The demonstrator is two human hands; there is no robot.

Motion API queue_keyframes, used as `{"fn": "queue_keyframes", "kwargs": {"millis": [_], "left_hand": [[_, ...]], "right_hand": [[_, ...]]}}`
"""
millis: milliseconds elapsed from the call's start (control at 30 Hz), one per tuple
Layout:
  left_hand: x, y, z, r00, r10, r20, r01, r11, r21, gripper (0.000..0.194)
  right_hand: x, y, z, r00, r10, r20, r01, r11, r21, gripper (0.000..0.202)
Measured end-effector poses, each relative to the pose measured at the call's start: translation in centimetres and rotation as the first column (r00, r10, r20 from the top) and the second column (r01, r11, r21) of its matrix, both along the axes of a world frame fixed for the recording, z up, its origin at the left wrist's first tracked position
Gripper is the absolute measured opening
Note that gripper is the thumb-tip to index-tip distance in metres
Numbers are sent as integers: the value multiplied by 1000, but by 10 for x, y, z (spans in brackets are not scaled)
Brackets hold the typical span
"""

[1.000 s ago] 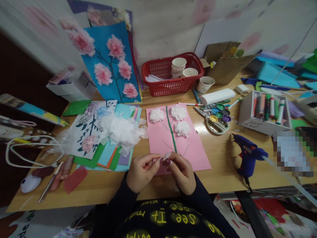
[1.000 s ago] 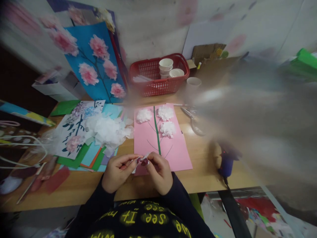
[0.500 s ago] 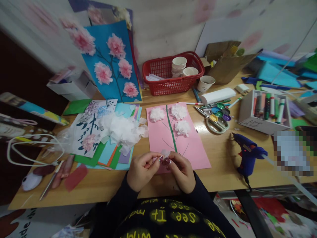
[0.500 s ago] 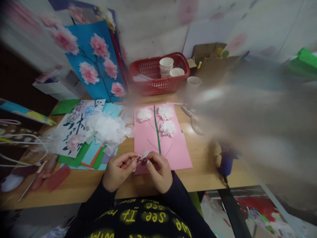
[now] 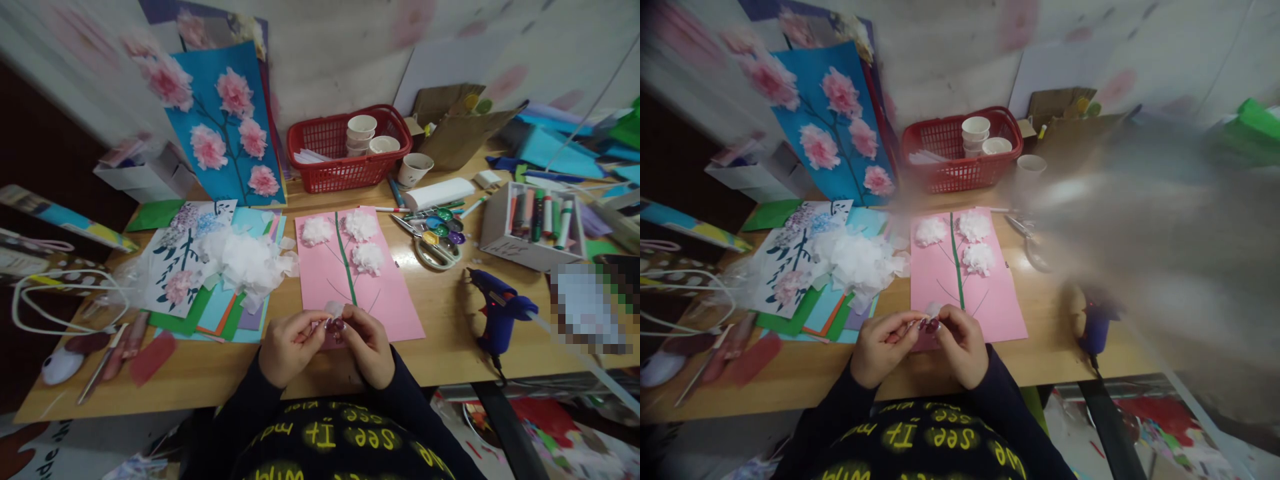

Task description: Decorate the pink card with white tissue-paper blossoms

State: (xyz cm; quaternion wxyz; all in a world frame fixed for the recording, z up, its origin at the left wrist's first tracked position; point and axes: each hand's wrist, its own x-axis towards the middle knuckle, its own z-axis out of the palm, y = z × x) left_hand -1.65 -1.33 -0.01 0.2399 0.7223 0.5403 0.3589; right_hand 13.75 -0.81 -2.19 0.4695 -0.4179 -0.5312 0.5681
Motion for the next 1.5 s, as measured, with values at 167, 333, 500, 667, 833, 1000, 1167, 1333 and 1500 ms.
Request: {"fn": "queue_keyframes", "kwargs": {"millis": [167,333,500,667,833,1000,1167,1333,1500], "left_hand": [[-1,0,-4,992,80,96,-66,988,-142,19],[-4,2,-9,916,289,280,-178,915,-361,26],[-9,7,-7,785,468,405,-219,822,-526,32],[-24,13,-7,705,535,464,-228,792,-566,35],[-50,19,-9,705,577,413,-297,769,-566,33],[-80,20,-7,827,555,87,-494,792,-359,26],[-95,16,-4,799,597,-70,-598,779,-187,30],[-101,10,-5,784,550,-287,-609,773,-181,29],[-107,3,-3,751,517,-411,-623,761,-180,34]], "right_hand": [[1,1,-2,1000,-8,-3,8,1000,11,18],[1,1,-2,999,-26,25,26,1000,12,17],[0,1,-1,1000,-19,22,19,1000,-10,18],[-1,1,-2,1000,10,13,-9,1000,-27,18],[-1,0,-5,999,53,4,-53,998,-45,17],[-12,12,0,969,161,188,-155,987,-46,15],[-42,39,17,850,232,473,-299,952,70,13],[-58,50,20,859,116,499,-299,904,304,27],[-54,52,12,883,63,465,-201,946,254,18]]}}
